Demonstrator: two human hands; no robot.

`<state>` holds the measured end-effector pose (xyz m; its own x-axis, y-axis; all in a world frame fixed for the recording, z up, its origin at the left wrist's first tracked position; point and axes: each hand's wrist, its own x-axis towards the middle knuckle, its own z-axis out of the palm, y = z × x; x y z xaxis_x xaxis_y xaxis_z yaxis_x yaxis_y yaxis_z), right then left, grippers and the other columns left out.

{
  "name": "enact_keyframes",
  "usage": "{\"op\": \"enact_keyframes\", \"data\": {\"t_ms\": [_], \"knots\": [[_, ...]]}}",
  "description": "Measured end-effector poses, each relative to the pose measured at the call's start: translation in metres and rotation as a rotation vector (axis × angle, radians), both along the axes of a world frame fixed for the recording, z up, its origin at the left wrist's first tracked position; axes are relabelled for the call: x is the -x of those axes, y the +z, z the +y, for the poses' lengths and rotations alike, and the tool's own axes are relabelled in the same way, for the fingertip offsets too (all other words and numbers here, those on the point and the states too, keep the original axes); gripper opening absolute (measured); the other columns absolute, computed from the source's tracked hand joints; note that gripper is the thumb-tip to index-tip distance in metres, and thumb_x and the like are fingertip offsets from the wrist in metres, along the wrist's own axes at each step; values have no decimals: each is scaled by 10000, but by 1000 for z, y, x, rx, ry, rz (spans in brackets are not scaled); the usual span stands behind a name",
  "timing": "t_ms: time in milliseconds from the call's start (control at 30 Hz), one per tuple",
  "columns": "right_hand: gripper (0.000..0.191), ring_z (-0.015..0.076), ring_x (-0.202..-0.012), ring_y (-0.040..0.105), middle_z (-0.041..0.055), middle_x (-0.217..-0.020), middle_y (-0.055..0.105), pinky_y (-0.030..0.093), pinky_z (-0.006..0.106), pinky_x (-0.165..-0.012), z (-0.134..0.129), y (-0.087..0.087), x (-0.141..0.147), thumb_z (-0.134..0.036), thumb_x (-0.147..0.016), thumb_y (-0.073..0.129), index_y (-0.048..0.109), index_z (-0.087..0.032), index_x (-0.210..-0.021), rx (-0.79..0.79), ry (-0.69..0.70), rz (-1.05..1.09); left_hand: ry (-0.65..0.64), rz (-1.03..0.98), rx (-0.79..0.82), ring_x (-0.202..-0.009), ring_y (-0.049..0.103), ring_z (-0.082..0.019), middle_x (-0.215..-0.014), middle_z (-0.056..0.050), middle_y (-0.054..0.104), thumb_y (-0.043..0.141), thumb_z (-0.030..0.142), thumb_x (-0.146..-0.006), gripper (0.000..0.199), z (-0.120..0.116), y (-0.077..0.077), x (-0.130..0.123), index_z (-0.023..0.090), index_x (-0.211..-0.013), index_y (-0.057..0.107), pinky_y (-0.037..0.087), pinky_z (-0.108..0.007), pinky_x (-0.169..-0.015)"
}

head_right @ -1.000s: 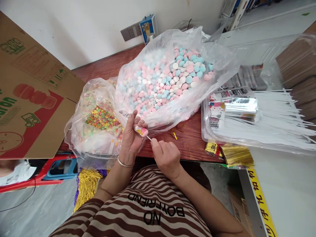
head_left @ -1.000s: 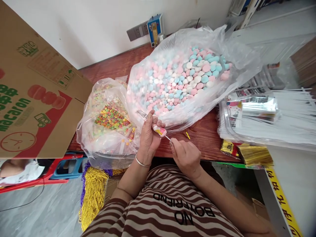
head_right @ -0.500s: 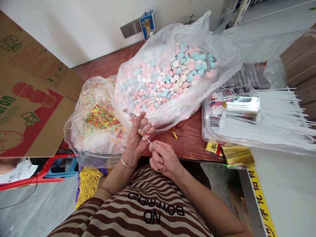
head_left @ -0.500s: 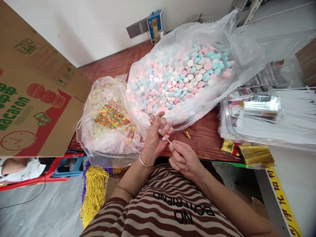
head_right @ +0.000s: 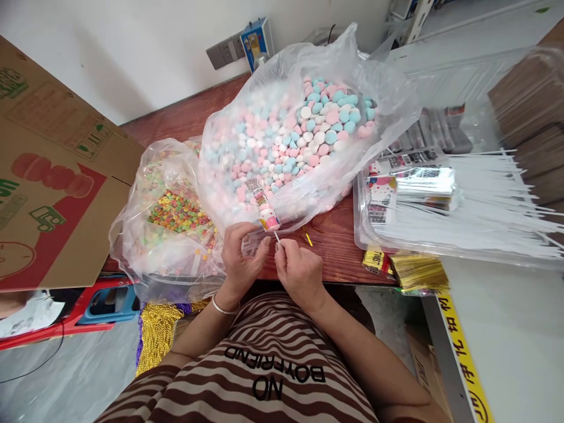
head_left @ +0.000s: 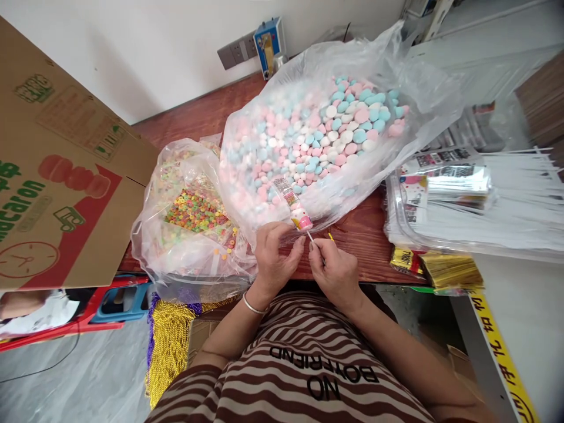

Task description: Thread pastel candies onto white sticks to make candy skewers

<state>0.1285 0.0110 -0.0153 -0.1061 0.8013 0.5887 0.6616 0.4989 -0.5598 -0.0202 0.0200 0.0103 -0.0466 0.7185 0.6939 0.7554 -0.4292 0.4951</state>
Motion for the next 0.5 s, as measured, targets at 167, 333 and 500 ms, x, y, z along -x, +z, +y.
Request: {"op": "enact_keyframes", "data": {"t_ms": [167, 333, 500], "knots": [[218, 147, -530, 580, 22, -645, 671, 343, 282, -565, -5, 1, 6, -223, -1022, 460, 632, -183, -895, 36, -8, 8, 6, 175, -48, -949, 695, -183, -998, -71, 724, 618, 154, -920, 193, 1, 0, -1, 209, -1105, 620, 584, -341, -845], [232, 149, -528, 581, 19, -627, 658, 335, 282, -559, -8, 4, 9, -228, -1028, 445, 631, -186, -895, 59, -16, 22, -4, 177, -55, -947, 719, -179, -1010, -73, 749, 613, 146, -925, 183, 2, -4, 0, 215, -1092, 642, 591, -332, -856], [243, 146, -513, 579, 14, -612, 648, 337, 277, -555, -9, 6, 9, -228, -1034, 443, 624, -183, -879, 44, -26, 46, -8, 187, -59, -946, 727, -178, -1018, -74, 757, 629, 144, -917, 205, 0, -4, -1, 210, -1110, 651, 592, -322, -862]]}}
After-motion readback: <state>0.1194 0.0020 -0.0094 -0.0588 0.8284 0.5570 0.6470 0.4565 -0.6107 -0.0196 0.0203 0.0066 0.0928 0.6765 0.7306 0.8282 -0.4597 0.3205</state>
